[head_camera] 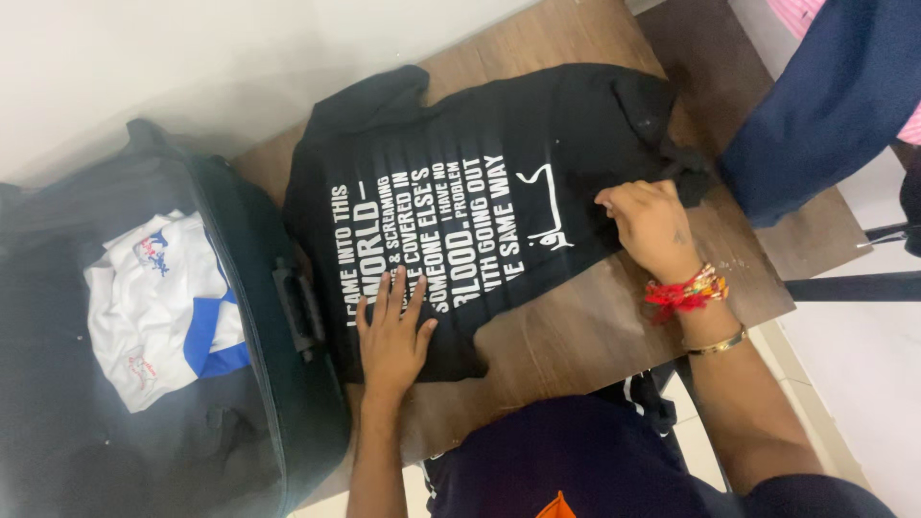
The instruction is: The person folds white and black shirts on a wooden table by hand and places them inside an open suitcase.
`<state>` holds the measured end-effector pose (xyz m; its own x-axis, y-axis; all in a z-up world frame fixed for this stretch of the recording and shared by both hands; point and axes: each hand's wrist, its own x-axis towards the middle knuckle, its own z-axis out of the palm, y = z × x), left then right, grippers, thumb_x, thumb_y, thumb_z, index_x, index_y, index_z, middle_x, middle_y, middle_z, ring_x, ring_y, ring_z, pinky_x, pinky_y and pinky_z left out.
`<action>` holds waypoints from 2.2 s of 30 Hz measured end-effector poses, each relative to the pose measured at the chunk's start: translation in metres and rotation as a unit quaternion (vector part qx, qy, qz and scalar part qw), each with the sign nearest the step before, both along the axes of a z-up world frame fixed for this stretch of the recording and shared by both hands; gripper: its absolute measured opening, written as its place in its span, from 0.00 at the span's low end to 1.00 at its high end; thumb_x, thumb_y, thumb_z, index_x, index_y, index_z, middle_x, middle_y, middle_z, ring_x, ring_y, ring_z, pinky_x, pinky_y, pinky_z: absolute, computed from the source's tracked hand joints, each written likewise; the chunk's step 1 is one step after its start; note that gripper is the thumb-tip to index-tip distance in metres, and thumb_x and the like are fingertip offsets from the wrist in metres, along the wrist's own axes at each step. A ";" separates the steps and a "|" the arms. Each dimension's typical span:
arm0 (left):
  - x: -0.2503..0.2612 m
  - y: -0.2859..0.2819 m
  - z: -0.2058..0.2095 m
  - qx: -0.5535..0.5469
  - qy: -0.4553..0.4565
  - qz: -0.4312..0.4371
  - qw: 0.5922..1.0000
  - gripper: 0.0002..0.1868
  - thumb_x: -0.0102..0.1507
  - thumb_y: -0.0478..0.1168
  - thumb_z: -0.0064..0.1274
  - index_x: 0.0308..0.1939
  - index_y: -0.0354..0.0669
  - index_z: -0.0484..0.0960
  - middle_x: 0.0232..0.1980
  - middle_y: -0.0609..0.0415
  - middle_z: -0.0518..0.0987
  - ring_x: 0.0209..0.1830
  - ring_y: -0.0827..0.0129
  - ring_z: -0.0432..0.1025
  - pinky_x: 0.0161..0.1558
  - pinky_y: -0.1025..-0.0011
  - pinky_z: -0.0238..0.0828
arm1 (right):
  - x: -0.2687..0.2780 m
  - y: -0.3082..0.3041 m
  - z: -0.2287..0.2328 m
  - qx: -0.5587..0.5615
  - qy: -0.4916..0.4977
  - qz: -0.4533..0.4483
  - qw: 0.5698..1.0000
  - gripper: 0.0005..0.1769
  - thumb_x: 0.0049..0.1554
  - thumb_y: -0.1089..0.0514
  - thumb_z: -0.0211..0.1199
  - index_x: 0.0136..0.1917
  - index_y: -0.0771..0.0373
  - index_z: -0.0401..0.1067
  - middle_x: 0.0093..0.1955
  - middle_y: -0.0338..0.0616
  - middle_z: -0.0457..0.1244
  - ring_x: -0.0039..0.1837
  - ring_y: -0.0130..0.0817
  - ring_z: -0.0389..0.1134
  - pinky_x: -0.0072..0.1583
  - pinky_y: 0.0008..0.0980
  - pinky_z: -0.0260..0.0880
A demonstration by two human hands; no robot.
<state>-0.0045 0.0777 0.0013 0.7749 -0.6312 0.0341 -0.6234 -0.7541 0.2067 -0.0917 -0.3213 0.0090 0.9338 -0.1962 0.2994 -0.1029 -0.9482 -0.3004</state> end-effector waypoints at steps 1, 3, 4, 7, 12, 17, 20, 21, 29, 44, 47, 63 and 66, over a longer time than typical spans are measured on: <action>-0.001 0.002 0.001 0.005 -0.001 0.006 1.000 0.30 0.66 0.55 0.46 0.73 0.58 0.69 0.80 0.50 0.59 0.81 0.54 0.50 0.73 0.40 0.42 | 0.004 -0.004 0.001 0.033 0.005 0.020 0.999 0.06 0.62 0.63 0.64 0.51 0.57 0.78 0.49 0.37 0.68 0.57 0.38 0.69 0.61 0.41 0.63; -0.004 0.002 0.003 -0.007 -0.006 -0.001 1.000 0.29 0.66 0.51 0.48 0.72 0.59 0.70 0.79 0.47 0.59 0.80 0.53 0.50 0.71 0.40 0.43 | 0.002 -0.004 0.007 0.069 0.010 0.041 0.997 0.04 0.60 0.62 0.66 0.50 0.59 0.78 0.50 0.41 0.68 0.57 0.43 0.68 0.57 0.42 0.64; -0.006 0.001 0.005 -0.024 -0.015 -0.007 1.000 0.28 0.65 0.47 0.51 0.71 0.61 0.72 0.78 0.44 0.60 0.79 0.52 0.51 0.70 0.41 0.44 | 0.000 -0.006 0.012 0.056 -0.030 0.036 0.997 0.07 0.57 0.63 0.67 0.51 0.60 0.78 0.53 0.43 0.68 0.58 0.45 0.68 0.59 0.43 0.66; -0.014 -0.004 0.012 0.001 -0.002 -0.042 0.999 0.35 0.56 0.32 0.52 0.68 0.60 0.75 0.74 0.48 0.68 0.77 0.57 0.60 0.69 0.47 0.51 | -0.014 -0.003 0.024 0.004 -0.087 -0.034 0.996 0.12 0.56 0.64 0.69 0.55 0.61 0.78 0.59 0.45 0.67 0.62 0.49 0.67 0.63 0.43 0.67; -0.031 -0.031 0.023 -0.093 0.046 -0.105 0.989 0.31 0.58 0.34 0.55 0.67 0.50 0.76 0.58 0.50 0.76 0.58 0.56 0.70 0.59 0.55 0.61 | -0.036 -0.016 0.002 -0.068 -0.111 -0.216 0.968 0.30 0.42 0.55 0.77 0.57 0.69 0.76 0.58 0.61 0.64 0.57 0.59 0.65 0.56 0.45 0.68; -0.027 -0.047 0.034 0.021 0.158 -0.076 0.984 0.32 0.62 0.50 0.61 0.69 0.48 0.72 0.42 0.49 0.79 0.41 0.55 0.73 0.49 0.59 0.66 | -0.037 -0.060 -0.045 0.174 -0.053 -0.283 0.942 0.19 0.59 0.56 0.79 0.59 0.63 0.76 0.48 0.52 0.68 0.50 0.49 0.70 0.53 0.43 0.69; -0.024 -0.038 0.036 0.014 0.152 -0.094 0.984 0.32 0.60 0.44 0.59 0.70 0.49 0.72 0.38 0.48 0.82 0.34 0.48 0.73 0.49 0.57 0.68 | -0.019 -0.076 -0.042 0.340 -0.086 -0.311 0.883 0.15 0.53 0.66 0.77 0.53 0.64 0.77 0.43 0.51 0.64 0.41 0.38 0.63 0.48 0.35 0.62; -0.024 -0.034 0.035 0.003 0.158 -0.103 0.982 0.34 0.59 0.41 0.57 0.70 0.50 0.72 0.36 0.48 0.82 0.34 0.50 0.74 0.47 0.55 0.68 | -0.009 -0.078 -0.038 0.340 -0.083 -0.309 0.884 0.15 0.53 0.66 0.77 0.53 0.64 0.77 0.43 0.51 0.64 0.41 0.38 0.63 0.48 0.35 0.62; -0.040 -0.038 0.029 0.035 0.194 -0.171 0.965 0.39 0.55 0.35 0.55 0.73 0.51 0.67 0.34 0.51 0.81 0.33 0.54 0.75 0.42 0.57 0.70 | 0.073 0.017 0.054 0.239 -0.273 0.010 0.932 0.23 0.48 0.82 0.52 0.53 0.68 0.74 0.54 0.50 0.68 0.58 0.43 0.72 0.58 0.35 0.71; -0.043 -0.044 0.025 0.017 0.175 -0.188 0.966 0.36 0.58 0.35 0.54 0.72 0.56 0.71 0.33 0.50 0.79 0.28 0.53 0.75 0.36 0.56 0.73 | 0.004 0.045 -0.008 0.155 -0.114 -0.123 0.974 0.06 0.58 0.61 0.73 0.47 0.60 0.77 0.43 0.49 0.68 0.44 0.43 0.71 0.47 0.39 0.70; -0.041 -0.048 0.022 0.030 0.162 -0.202 0.965 0.35 0.57 0.36 0.55 0.71 0.56 0.72 0.32 0.50 0.78 0.26 0.53 0.74 0.31 0.56 0.73 | -0.016 0.010 -0.018 0.349 -0.134 -0.237 0.897 0.09 0.65 0.56 0.67 0.51 0.65 0.74 0.39 0.46 0.68 0.38 0.33 0.71 0.42 0.35 0.69; -0.064 -0.060 0.011 -0.004 0.170 -0.157 0.973 0.41 0.53 0.40 0.58 0.73 0.60 0.71 0.27 0.47 0.78 0.24 0.50 0.74 0.28 0.54 0.71 | 0.060 0.065 -0.035 0.117 -0.145 -0.031 0.982 0.15 0.47 0.71 0.68 0.49 0.61 0.79 0.50 0.49 0.67 0.56 0.49 0.67 0.57 0.41 0.69; -0.065 -0.065 -0.006 -0.048 0.123 -0.094 0.987 0.40 0.53 0.41 0.58 0.73 0.55 0.71 0.27 0.48 0.78 0.21 0.51 0.73 0.27 0.55 0.71 | 0.106 0.055 -0.061 0.186 -0.187 0.068 0.962 0.13 0.49 0.71 0.69 0.49 0.63 0.78 0.51 0.49 0.67 0.56 0.50 0.68 0.58 0.41 0.69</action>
